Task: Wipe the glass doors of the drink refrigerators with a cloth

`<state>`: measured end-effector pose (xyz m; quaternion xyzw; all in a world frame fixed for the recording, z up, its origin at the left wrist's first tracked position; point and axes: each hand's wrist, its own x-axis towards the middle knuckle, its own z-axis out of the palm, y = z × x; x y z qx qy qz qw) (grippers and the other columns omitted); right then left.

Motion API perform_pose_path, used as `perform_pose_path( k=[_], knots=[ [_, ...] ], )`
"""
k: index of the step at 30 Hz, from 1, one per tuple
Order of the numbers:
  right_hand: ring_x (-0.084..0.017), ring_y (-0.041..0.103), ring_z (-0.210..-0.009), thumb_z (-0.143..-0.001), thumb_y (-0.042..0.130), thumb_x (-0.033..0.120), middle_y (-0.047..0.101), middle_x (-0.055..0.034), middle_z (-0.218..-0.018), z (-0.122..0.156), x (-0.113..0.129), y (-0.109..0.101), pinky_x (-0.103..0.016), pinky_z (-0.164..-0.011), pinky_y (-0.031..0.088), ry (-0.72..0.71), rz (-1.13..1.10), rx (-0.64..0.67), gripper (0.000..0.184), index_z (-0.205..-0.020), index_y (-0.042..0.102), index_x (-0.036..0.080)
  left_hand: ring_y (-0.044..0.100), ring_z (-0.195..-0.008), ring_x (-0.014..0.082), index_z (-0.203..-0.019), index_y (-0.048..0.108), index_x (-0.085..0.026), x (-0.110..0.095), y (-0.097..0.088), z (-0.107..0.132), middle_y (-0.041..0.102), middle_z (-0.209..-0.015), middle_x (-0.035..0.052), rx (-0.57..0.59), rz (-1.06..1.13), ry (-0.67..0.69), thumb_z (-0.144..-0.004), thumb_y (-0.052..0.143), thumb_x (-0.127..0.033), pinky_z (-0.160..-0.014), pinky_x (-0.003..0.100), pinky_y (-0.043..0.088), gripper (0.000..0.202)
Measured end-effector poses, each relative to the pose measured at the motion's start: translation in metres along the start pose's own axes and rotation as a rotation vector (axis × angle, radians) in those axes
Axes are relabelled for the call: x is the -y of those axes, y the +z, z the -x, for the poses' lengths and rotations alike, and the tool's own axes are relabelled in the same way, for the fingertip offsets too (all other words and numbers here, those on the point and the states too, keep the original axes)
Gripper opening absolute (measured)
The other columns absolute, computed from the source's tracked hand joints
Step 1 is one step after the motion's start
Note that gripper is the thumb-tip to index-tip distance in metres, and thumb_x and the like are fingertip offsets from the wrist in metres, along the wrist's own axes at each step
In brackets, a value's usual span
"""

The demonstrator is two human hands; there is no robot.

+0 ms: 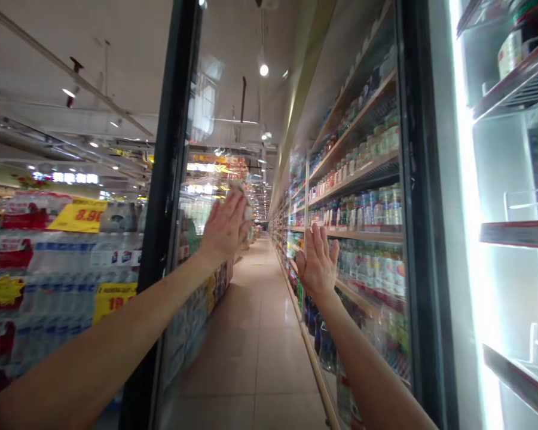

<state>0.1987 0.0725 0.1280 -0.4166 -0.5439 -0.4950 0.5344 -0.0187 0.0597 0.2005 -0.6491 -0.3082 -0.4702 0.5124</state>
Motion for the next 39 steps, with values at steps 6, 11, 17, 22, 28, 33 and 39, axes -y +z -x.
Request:
perform_pose_path(
  k=[6,11,17,22,28,33,39],
  knots=[
    [-0.024,0.030,-0.136,-0.090,0.034,0.029,0.038,-0.0138,-0.144,0.003,-0.006,0.002,-0.051,-0.108,0.021,0.010,-0.034,0.003,0.058,-0.145,0.018,0.019,0.023,-0.138,0.0228,-0.136,0.033,-0.010,-0.020,0.007,0.008,0.041,-0.141,0.0134,0.054,0.086,0.167,-0.092,0.036,-0.032,-0.112,0.041,0.023,0.050],
    [-0.020,0.024,-0.139,-0.091,0.027,0.027,0.035,-0.0112,-0.146,-0.018,0.017,-0.009,-0.048,-0.111,0.019,-0.048,-0.229,0.008,0.055,-0.145,0.016,0.020,0.019,-0.139,0.0269,-0.141,0.018,-0.006,-0.036,0.013,0.016,0.028,-0.147,0.0193,0.049,0.062,0.096,-0.088,0.041,-0.045,-0.112,0.047,0.018,0.070],
    [-0.016,0.030,-0.136,-0.092,0.026,0.029,0.041,-0.0080,-0.143,-0.042,0.086,-0.004,-0.040,-0.111,0.023,-0.205,-0.358,0.126,0.048,-0.137,0.036,0.017,0.014,-0.140,0.0281,-0.144,0.008,-0.004,-0.005,-0.004,0.034,0.026,-0.147,0.0212,0.080,0.003,0.056,-0.084,0.044,-0.047,-0.112,0.049,0.012,0.082],
    [-0.016,0.033,-0.134,-0.090,0.039,0.033,0.045,-0.0038,-0.140,-0.039,0.086,0.008,-0.044,-0.113,0.013,-0.157,-0.180,-0.006,0.038,-0.126,0.049,0.026,0.017,-0.139,0.0275,-0.144,0.012,-0.008,0.011,-0.018,0.053,0.025,-0.148,0.0177,0.135,-0.058,0.033,-0.082,0.045,-0.057,-0.112,0.048,0.011,0.085],
    [-0.028,0.039,-0.130,-0.090,0.033,0.030,0.046,-0.0163,-0.137,-0.041,-0.029,-0.001,-0.060,-0.104,0.021,0.218,-0.085,-0.136,0.044,-0.129,0.047,0.017,0.017,-0.139,0.0270,-0.145,0.011,-0.011,0.001,-0.015,0.058,0.027,-0.148,0.0151,0.135,-0.089,-0.011,-0.088,0.039,-0.050,-0.112,0.048,0.015,0.074],
    [-0.026,0.033,-0.134,-0.089,0.034,0.028,0.041,-0.0133,-0.142,-0.035,-0.007,0.001,-0.053,-0.106,0.025,0.183,-0.115,-0.085,0.047,-0.135,0.042,0.020,0.022,-0.138,0.0296,-0.146,0.007,-0.012,-0.013,-0.008,0.061,0.028,-0.147,0.0164,0.039,-0.089,-0.114,-0.088,0.040,-0.048,-0.110,0.052,0.017,0.075],
    [-0.020,0.037,-0.132,-0.088,0.039,0.027,0.047,-0.0076,-0.139,-0.018,0.005,-0.001,-0.047,-0.111,0.018,-0.099,-0.095,-0.008,0.043,-0.131,0.046,0.026,0.024,-0.137,0.0290,-0.146,0.007,-0.016,-0.009,-0.007,0.062,0.028,-0.147,0.0151,0.032,-0.053,-0.119,-0.087,0.043,-0.049,-0.110,0.052,0.017,0.077]
  ],
)
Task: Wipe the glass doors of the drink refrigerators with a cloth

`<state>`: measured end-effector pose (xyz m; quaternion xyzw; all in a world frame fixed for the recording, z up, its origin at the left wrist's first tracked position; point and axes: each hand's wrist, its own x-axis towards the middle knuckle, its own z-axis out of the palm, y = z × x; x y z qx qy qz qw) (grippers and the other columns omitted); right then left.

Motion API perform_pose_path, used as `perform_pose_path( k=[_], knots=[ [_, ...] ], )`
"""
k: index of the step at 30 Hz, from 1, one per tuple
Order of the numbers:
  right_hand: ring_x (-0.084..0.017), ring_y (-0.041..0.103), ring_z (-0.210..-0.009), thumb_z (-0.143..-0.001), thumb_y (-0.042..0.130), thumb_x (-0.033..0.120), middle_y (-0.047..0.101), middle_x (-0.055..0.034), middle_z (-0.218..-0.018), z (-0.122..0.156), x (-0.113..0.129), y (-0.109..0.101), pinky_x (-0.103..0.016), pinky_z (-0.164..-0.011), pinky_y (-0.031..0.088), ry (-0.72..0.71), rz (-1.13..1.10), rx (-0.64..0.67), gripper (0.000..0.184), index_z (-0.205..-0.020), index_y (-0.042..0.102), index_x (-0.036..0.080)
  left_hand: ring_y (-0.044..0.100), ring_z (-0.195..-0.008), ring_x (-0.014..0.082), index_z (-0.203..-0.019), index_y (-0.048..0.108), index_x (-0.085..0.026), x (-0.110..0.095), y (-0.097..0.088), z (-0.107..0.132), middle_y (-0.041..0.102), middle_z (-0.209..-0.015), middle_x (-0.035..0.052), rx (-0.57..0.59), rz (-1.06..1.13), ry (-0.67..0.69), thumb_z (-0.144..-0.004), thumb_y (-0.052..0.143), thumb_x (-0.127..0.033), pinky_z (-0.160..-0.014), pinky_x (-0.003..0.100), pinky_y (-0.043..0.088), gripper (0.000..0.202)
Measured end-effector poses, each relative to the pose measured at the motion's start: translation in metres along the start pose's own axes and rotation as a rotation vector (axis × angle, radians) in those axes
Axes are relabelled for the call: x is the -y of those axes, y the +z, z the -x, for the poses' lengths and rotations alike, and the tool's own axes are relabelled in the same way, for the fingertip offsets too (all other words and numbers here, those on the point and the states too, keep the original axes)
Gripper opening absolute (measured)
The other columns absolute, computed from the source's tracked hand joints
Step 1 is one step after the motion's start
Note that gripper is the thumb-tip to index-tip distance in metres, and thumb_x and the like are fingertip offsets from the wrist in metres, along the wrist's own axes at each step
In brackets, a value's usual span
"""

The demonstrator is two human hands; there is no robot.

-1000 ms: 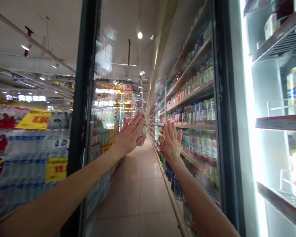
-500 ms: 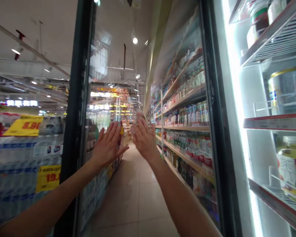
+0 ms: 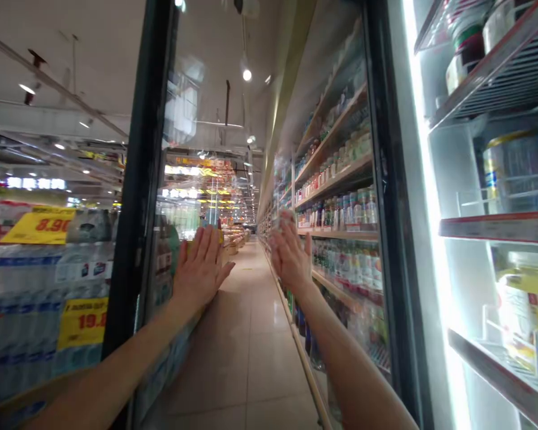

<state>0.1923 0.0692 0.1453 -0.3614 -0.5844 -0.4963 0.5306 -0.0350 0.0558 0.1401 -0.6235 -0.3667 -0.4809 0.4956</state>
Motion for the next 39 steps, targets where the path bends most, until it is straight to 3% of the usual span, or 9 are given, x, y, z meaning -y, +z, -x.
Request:
perform_pose_path(
  k=[5,11,15,17,22,24,30,36,39],
  knots=[
    [-0.026,0.038,-0.132,-0.089,0.036,0.029,0.044,-0.0157,-0.139,0.005,-0.029,-0.006,-0.052,-0.104,0.028,0.292,0.081,-0.125,0.047,-0.134,0.041,0.018,0.025,-0.137,0.0274,-0.146,0.005,-0.014,-0.021,0.002,0.003,0.031,-0.146,0.0143,0.004,0.002,0.034,-0.090,0.039,-0.043,-0.111,0.049,0.018,0.072],
    [-0.018,0.038,-0.132,-0.088,0.039,0.026,0.048,-0.0075,-0.137,0.021,-0.032,-0.016,-0.045,-0.110,0.021,-0.120,-0.020,0.104,0.041,-0.128,0.049,0.025,0.028,-0.136,0.0245,-0.145,0.009,-0.014,-0.045,0.002,0.006,0.035,-0.144,0.0123,0.041,0.028,0.060,-0.091,0.037,-0.043,-0.112,0.046,0.018,0.068],
    [-0.027,0.041,-0.129,-0.089,0.035,0.030,0.045,-0.0169,-0.138,0.039,-0.089,-0.024,-0.056,-0.104,0.026,0.416,0.094,-0.094,0.047,-0.133,0.043,0.017,0.027,-0.136,0.0251,-0.145,0.014,-0.012,-0.046,0.002,0.007,0.035,-0.144,0.0131,0.046,0.012,0.042,-0.091,0.036,-0.042,-0.111,0.047,0.017,0.065],
    [-0.030,0.039,-0.130,-0.089,0.034,0.030,0.041,-0.0205,-0.140,0.042,-0.089,-0.021,-0.057,-0.101,0.029,0.564,0.112,-0.159,0.049,-0.135,0.041,0.013,0.026,-0.137,0.0255,-0.145,0.014,-0.011,-0.047,0.003,0.007,0.033,-0.144,0.0136,0.037,0.001,0.029,-0.091,0.036,-0.040,-0.111,0.047,0.016,0.065],
    [-0.020,0.033,-0.135,-0.089,0.038,0.025,0.045,-0.0099,-0.140,0.037,-0.014,-0.009,-0.047,-0.110,0.021,0.022,-0.025,0.030,0.046,-0.135,0.040,0.023,0.028,-0.136,0.0254,-0.143,0.020,-0.011,-0.048,0.006,0.008,0.033,-0.145,0.0123,0.026,-0.006,0.033,-0.092,0.036,-0.041,-0.111,0.046,0.016,0.062],
    [-0.018,0.032,-0.135,-0.088,0.040,0.024,0.047,-0.0072,-0.138,0.037,-0.009,-0.011,-0.046,-0.112,0.016,-0.123,-0.054,0.096,0.046,-0.134,0.040,0.025,0.029,-0.136,0.0247,-0.142,0.023,-0.011,-0.046,0.006,0.010,0.035,-0.144,0.0114,0.028,-0.004,0.045,-0.092,0.036,-0.041,-0.111,0.045,0.015,0.061],
    [-0.027,0.035,-0.134,-0.089,0.036,0.027,0.040,-0.0162,-0.142,0.047,-0.058,-0.020,-0.057,-0.105,0.023,0.372,0.059,-0.083,0.050,-0.139,0.034,0.019,0.027,-0.136,0.0243,-0.141,0.028,-0.009,-0.047,0.001,0.022,0.036,-0.144,0.0123,0.038,-0.014,0.069,-0.091,0.038,-0.037,-0.112,0.044,0.012,0.058],
    [-0.020,0.034,-0.134,-0.088,0.042,0.022,0.048,-0.0103,-0.138,0.063,0.004,-0.011,-0.048,-0.111,0.018,-0.051,-0.031,0.050,0.048,-0.136,0.038,0.024,0.030,-0.135,0.0235,-0.139,0.032,-0.010,-0.049,0.001,0.027,0.039,-0.142,0.0121,0.024,-0.004,0.057,-0.091,0.038,-0.038,-0.113,0.042,0.011,0.056],
    [-0.021,0.036,-0.133,-0.088,0.040,0.023,0.048,-0.0107,-0.137,0.076,-0.018,-0.019,-0.050,-0.111,0.015,0.064,0.005,0.050,0.047,-0.136,0.039,0.024,0.031,-0.134,0.0229,-0.138,0.035,-0.011,-0.048,0.000,0.034,0.040,-0.141,0.0112,0.035,0.006,0.050,-0.091,0.039,-0.039,-0.113,0.041,0.010,0.055]
  ],
)
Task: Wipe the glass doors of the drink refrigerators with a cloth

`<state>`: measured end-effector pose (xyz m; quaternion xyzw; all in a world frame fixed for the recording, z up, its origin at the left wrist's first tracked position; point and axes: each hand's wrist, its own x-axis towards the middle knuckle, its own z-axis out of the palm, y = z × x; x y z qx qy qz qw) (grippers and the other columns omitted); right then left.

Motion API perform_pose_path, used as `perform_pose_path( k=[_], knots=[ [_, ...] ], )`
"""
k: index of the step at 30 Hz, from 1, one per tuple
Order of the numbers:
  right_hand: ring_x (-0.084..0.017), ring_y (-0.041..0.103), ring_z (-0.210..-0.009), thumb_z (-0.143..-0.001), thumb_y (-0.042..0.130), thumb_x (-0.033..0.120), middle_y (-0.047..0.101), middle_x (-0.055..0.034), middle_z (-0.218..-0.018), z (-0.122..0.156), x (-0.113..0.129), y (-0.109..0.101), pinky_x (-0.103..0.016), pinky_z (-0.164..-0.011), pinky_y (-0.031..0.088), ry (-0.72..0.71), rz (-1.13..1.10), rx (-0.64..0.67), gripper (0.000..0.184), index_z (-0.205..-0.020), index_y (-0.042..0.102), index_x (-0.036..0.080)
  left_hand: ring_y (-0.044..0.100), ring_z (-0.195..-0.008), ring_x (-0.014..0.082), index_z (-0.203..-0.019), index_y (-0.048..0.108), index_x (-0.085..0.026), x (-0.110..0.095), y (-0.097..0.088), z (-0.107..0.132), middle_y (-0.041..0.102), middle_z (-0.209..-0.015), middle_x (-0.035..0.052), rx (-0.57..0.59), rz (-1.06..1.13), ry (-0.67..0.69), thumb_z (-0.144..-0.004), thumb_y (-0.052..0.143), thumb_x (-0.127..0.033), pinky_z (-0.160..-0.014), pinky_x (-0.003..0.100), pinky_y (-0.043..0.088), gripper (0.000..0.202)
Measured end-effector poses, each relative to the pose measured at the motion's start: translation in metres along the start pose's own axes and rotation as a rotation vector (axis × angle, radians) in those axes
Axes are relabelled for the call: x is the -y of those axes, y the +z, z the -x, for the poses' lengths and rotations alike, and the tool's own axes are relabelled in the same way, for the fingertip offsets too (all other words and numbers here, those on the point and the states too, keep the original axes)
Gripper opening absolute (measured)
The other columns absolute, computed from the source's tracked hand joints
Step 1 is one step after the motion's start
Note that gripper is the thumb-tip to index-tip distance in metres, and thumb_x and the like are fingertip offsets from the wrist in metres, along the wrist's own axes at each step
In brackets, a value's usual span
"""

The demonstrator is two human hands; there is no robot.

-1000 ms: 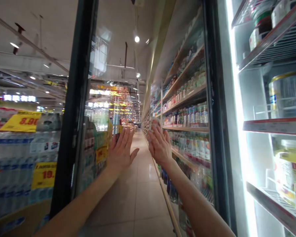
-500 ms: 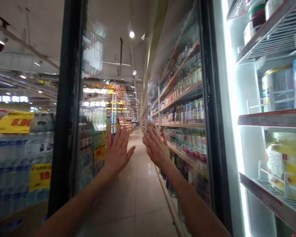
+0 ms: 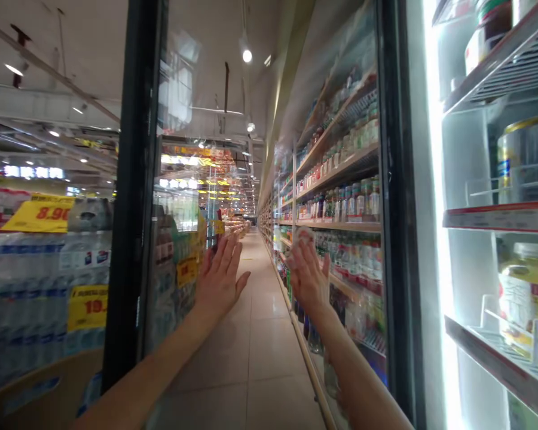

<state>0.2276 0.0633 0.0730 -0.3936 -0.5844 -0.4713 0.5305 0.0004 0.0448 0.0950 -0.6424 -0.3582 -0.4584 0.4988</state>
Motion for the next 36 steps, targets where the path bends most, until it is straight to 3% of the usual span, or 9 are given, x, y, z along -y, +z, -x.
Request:
perform_pose_path(
  k=[3,5,9,12,17,19,24,30,36],
  knots=[
    [-0.026,0.034,-0.134,-0.090,0.036,0.027,0.040,-0.0159,-0.142,0.007,-0.033,-0.006,-0.057,-0.108,0.018,0.335,0.064,-0.086,0.052,-0.141,0.030,0.020,0.034,-0.133,0.0227,-0.136,0.039,-0.011,-0.003,-0.002,0.014,0.041,-0.140,0.0104,-0.006,0.013,-0.018,-0.091,0.039,-0.037,-0.113,0.040,0.009,0.052],
    [-0.027,0.031,-0.135,-0.090,0.035,0.027,0.037,-0.0170,-0.144,0.010,-0.028,-0.005,-0.058,-0.106,0.020,0.401,0.065,-0.124,0.053,-0.142,0.028,0.019,0.034,-0.133,0.0230,-0.135,0.040,-0.011,-0.006,-0.003,0.022,0.043,-0.139,0.0101,-0.013,0.020,-0.039,-0.091,0.039,-0.036,-0.113,0.040,0.009,0.050],
    [-0.022,0.033,-0.134,-0.088,0.039,0.021,0.046,-0.0120,-0.138,0.021,0.020,0.002,-0.049,-0.109,0.021,0.006,-0.012,-0.038,0.051,-0.139,0.033,0.023,0.035,-0.132,0.0231,-0.135,0.040,-0.011,-0.008,-0.004,0.030,0.043,-0.139,0.0101,-0.026,0.031,-0.048,-0.091,0.039,-0.035,-0.113,0.040,0.012,0.050],
    [-0.021,0.038,-0.132,-0.087,0.042,0.022,0.050,-0.0112,-0.134,0.033,0.012,-0.001,-0.049,-0.110,0.019,-0.091,-0.007,0.003,0.051,-0.138,0.034,0.023,0.034,-0.133,0.0227,-0.137,0.036,-0.012,-0.007,-0.005,0.035,0.043,-0.139,0.0101,-0.022,0.036,-0.031,-0.091,0.040,-0.034,-0.113,0.040,0.012,0.052],
    [-0.028,0.035,-0.133,-0.090,0.035,0.027,0.040,-0.0193,-0.141,0.047,-0.039,-0.011,-0.056,-0.105,0.024,0.438,0.108,-0.142,0.052,-0.140,0.032,0.016,0.033,-0.133,0.0227,-0.142,0.025,-0.014,-0.007,-0.006,0.045,0.042,-0.140,0.0102,0.000,0.056,-0.040,-0.091,0.041,-0.035,-0.113,0.041,0.011,0.058],
    [-0.027,0.032,-0.135,-0.090,0.036,0.025,0.040,-0.0187,-0.141,0.048,-0.018,-0.007,-0.056,-0.105,0.024,0.402,0.080,-0.169,0.052,-0.140,0.031,0.016,0.033,-0.133,0.0230,-0.143,0.023,-0.014,-0.008,-0.005,0.046,0.043,-0.139,0.0105,-0.001,0.058,-0.043,-0.091,0.042,-0.035,-0.113,0.042,0.010,0.059],
    [-0.021,0.033,-0.135,-0.086,0.044,0.019,0.049,-0.0104,-0.136,0.047,0.059,0.002,-0.048,-0.112,0.016,-0.106,-0.094,0.004,0.052,-0.137,0.035,0.023,0.033,-0.133,0.0226,-0.143,0.023,-0.015,-0.002,-0.009,0.049,0.045,-0.138,0.0118,-0.004,0.056,-0.036,-0.090,0.044,-0.034,-0.113,0.043,0.012,0.060],
    [-0.025,0.031,-0.136,-0.089,0.039,0.021,0.038,-0.0169,-0.143,0.034,0.051,0.000,-0.053,-0.109,0.019,0.285,0.003,-0.166,0.052,-0.140,0.032,0.018,0.025,-0.137,0.0236,-0.144,0.018,-0.012,0.015,-0.023,0.074,0.041,-0.139,0.0174,0.026,0.003,-0.100,-0.089,0.047,-0.028,-0.112,0.048,0.013,0.064],
    [-0.019,0.034,-0.134,-0.086,0.043,0.018,0.054,-0.0060,-0.132,0.052,0.125,0.005,-0.047,-0.114,0.010,-0.179,-0.226,0.056,0.050,-0.136,0.039,0.024,0.017,-0.139,0.0211,-0.145,0.012,-0.014,0.029,-0.030,0.101,0.036,-0.142,0.0174,-0.004,0.012,-0.139,-0.087,0.047,-0.019,-0.112,0.048,0.013,0.068]
  ],
)
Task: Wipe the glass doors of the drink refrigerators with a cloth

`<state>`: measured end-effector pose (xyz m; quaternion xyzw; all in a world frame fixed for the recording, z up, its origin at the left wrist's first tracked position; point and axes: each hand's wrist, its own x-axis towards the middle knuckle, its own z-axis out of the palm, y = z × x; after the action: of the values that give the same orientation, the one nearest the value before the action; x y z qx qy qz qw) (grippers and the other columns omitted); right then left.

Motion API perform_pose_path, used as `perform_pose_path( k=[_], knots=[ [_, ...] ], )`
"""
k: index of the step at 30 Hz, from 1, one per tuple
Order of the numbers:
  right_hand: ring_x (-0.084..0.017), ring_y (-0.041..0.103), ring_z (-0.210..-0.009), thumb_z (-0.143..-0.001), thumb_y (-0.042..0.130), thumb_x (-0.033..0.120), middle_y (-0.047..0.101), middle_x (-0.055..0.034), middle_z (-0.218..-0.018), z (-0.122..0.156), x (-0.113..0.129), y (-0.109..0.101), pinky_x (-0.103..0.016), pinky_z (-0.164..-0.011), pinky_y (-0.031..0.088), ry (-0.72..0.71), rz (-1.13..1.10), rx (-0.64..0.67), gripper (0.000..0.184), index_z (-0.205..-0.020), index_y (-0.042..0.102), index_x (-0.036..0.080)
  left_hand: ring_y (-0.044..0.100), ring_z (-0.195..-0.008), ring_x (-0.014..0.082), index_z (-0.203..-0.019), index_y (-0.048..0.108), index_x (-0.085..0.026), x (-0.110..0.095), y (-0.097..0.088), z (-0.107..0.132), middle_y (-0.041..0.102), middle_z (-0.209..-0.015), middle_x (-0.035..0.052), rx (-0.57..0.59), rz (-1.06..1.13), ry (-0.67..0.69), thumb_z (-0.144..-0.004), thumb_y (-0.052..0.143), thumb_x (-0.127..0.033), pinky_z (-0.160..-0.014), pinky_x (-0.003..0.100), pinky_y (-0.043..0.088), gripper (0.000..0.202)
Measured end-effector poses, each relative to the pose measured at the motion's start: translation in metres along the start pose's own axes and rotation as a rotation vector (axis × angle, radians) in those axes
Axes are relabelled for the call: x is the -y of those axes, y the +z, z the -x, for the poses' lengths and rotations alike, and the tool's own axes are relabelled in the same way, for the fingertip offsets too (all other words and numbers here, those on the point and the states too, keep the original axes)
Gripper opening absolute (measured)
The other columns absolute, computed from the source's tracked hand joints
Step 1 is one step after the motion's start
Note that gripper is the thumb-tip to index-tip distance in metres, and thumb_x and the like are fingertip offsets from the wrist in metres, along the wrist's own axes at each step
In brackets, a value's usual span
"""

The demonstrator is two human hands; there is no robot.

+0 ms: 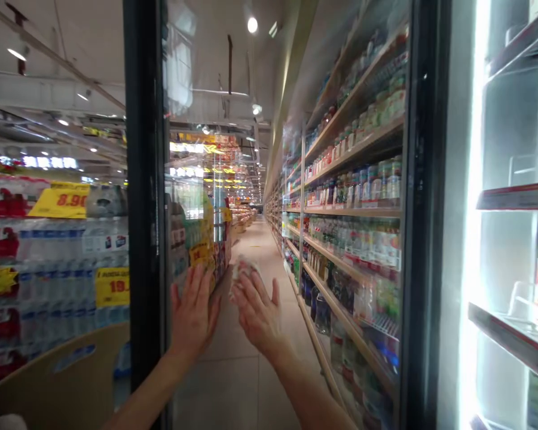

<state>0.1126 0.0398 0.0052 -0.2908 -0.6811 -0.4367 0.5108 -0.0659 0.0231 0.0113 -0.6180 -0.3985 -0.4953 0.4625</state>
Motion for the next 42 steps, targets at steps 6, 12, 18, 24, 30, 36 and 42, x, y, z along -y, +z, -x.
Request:
perform_pose_path(
  k=[6,12,18,24,30,36,42],
  knots=[
    [-0.023,0.029,-0.137,-0.087,0.042,0.016,0.041,-0.0154,-0.142,0.019,-0.035,-0.012,-0.051,-0.111,0.015,0.349,0.217,-0.220,0.056,-0.141,0.029,0.018,0.014,-0.139,0.0203,-0.145,0.012,-0.013,0.001,-0.006,0.019,0.041,-0.139,0.0177,0.073,0.014,0.039,-0.087,0.048,-0.018,-0.113,0.047,0.013,0.068],
    [-0.020,0.034,-0.135,-0.085,0.046,0.017,0.054,-0.0091,-0.132,0.028,0.001,-0.002,-0.048,-0.114,0.013,0.073,0.056,-0.022,0.047,-0.131,0.043,0.022,0.015,-0.139,0.0200,-0.144,0.016,-0.013,-0.021,0.002,0.020,0.044,-0.137,0.0179,0.040,0.044,0.038,-0.088,0.047,-0.019,-0.113,0.048,0.011,0.065],
    [-0.026,0.033,-0.134,-0.087,0.042,0.018,0.042,-0.0149,-0.141,0.056,-0.054,-0.026,-0.055,-0.110,0.018,0.298,0.272,-0.126,0.057,-0.142,0.027,0.021,0.020,-0.137,0.0193,-0.144,0.016,-0.015,-0.040,0.008,0.013,0.044,-0.137,0.0137,0.047,0.114,0.051,-0.088,0.046,-0.020,-0.113,0.044,0.013,0.064],
    [-0.024,0.034,-0.134,-0.085,0.045,0.017,0.043,-0.0102,-0.141,0.073,-0.052,-0.030,-0.051,-0.112,0.017,0.127,0.150,0.047,0.057,-0.140,0.031,0.025,0.024,-0.136,0.0183,-0.145,0.015,-0.018,-0.052,0.018,0.000,0.046,-0.136,0.0108,0.010,0.120,0.044,-0.089,0.046,-0.023,-0.114,0.042,0.011,0.064],
    [-0.030,0.037,-0.132,-0.089,0.036,0.024,0.043,-0.0188,-0.139,0.093,-0.121,-0.051,-0.060,-0.105,0.024,0.611,0.352,-0.192,0.051,-0.139,0.034,0.017,0.023,-0.137,0.0169,-0.145,0.014,-0.019,-0.050,0.020,0.003,0.046,-0.136,0.0098,0.008,0.124,0.051,-0.089,0.047,-0.024,-0.114,0.040,0.011,0.065],
    [-0.026,0.033,-0.134,-0.086,0.043,0.018,0.042,-0.0148,-0.141,0.074,-0.079,-0.034,-0.053,-0.108,0.025,0.305,0.222,-0.082,0.054,-0.139,0.032,0.022,0.024,-0.136,0.0167,-0.145,0.016,-0.019,-0.050,0.021,0.003,0.049,-0.134,0.0098,-0.005,0.133,0.051,-0.088,0.048,-0.024,-0.114,0.040,0.011,0.065],
    [-0.027,0.040,-0.130,-0.087,0.038,0.025,0.047,-0.0156,-0.136,0.081,-0.126,-0.053,-0.057,-0.107,0.022,0.439,0.291,-0.101,0.049,-0.135,0.039,0.019,0.026,-0.136,0.0168,-0.144,0.018,-0.019,-0.048,0.018,0.003,0.049,-0.134,0.0096,-0.003,0.138,0.060,-0.088,0.047,-0.023,-0.114,0.039,0.013,0.063]
  ],
)
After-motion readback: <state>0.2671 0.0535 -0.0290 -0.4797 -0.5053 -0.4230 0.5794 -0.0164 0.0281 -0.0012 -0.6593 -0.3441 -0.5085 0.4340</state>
